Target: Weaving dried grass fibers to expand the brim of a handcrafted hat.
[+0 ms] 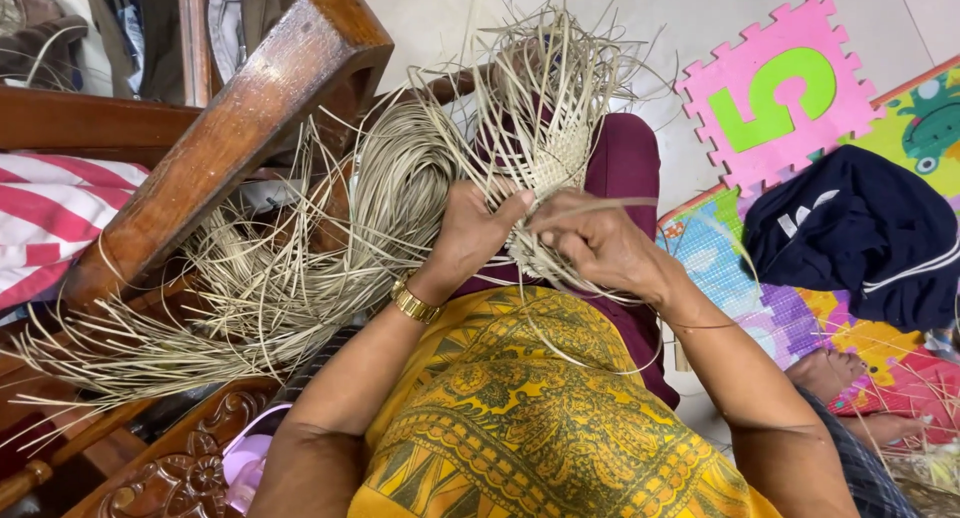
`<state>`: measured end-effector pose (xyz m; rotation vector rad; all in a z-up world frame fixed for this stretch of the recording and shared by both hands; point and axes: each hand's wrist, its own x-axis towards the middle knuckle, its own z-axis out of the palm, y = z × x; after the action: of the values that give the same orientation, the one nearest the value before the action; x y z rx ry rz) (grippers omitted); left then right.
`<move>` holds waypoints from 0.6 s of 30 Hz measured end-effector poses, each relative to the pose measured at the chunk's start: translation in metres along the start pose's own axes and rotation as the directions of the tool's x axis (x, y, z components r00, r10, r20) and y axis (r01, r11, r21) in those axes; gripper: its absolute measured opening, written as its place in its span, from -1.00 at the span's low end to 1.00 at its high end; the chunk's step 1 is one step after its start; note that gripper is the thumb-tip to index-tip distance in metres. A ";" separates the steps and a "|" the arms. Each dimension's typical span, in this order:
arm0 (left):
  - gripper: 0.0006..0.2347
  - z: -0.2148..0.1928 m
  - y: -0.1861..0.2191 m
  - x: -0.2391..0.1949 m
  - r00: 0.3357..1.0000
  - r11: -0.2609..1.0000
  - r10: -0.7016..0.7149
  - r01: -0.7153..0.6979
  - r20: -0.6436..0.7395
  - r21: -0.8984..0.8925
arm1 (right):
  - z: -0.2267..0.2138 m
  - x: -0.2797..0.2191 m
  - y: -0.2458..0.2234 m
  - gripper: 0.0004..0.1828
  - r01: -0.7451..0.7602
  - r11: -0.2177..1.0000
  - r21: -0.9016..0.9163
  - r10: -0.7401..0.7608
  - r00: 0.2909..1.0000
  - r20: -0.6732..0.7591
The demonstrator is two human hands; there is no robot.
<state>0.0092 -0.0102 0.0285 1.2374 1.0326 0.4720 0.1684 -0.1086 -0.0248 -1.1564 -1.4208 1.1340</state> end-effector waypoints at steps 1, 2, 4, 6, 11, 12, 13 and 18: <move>-0.79 0.002 -0.019 0.002 1.000 1.000 -0.001 0.001 0.005 -0.002 | -0.004 0.003 0.007 -0.79 -0.003 1.000 -0.003 0.003 1.000 -0.003; -0.84 0.003 -0.037 0.003 1.000 1.000 0.030 -0.030 -0.005 0.005 | -0.008 0.007 0.013 -0.85 0.009 0.993 -0.118 -0.019 0.996 -0.090; -0.87 0.005 -0.053 0.002 0.998 0.998 0.062 -0.062 -0.019 0.015 | -0.014 0.015 0.010 -0.87 0.015 0.973 -0.230 -0.056 0.984 -0.171; -0.83 0.010 -0.048 -0.003 0.996 0.996 0.085 -0.085 -0.035 0.021 | -0.020 0.023 -0.009 -0.79 -0.012 0.891 -0.453 -0.027 0.996 -0.080; -0.69 0.002 -0.039 -0.001 0.997 0.997 0.069 -0.068 -0.027 0.020 | -0.022 0.024 -0.005 -0.88 0.012 0.811 -0.585 -0.016 1.000 -0.002; -0.65 0.002 -0.034 0.000 0.997 0.997 0.070 -0.070 -0.013 0.018 | -0.023 0.026 -0.007 -0.88 0.027 0.796 -0.604 -0.022 1.000 0.017; -0.65 0.002 -0.039 0.001 0.997 0.997 0.072 -0.071 -0.013 0.018 | -0.024 0.023 -0.005 -0.88 0.028 0.795 -0.605 -0.023 1.000 0.016; -0.78 0.004 -0.076 0.007 0.994 0.993 0.106 -0.106 0.013 0.047 | -0.043 0.021 -0.021 -0.86 -0.228 0.973 -0.027 0.229 0.966 0.119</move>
<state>-0.0003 -0.0302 -0.0442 1.3408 0.9780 0.5248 0.2066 -0.0871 0.0035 -1.3050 -1.4136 1.3775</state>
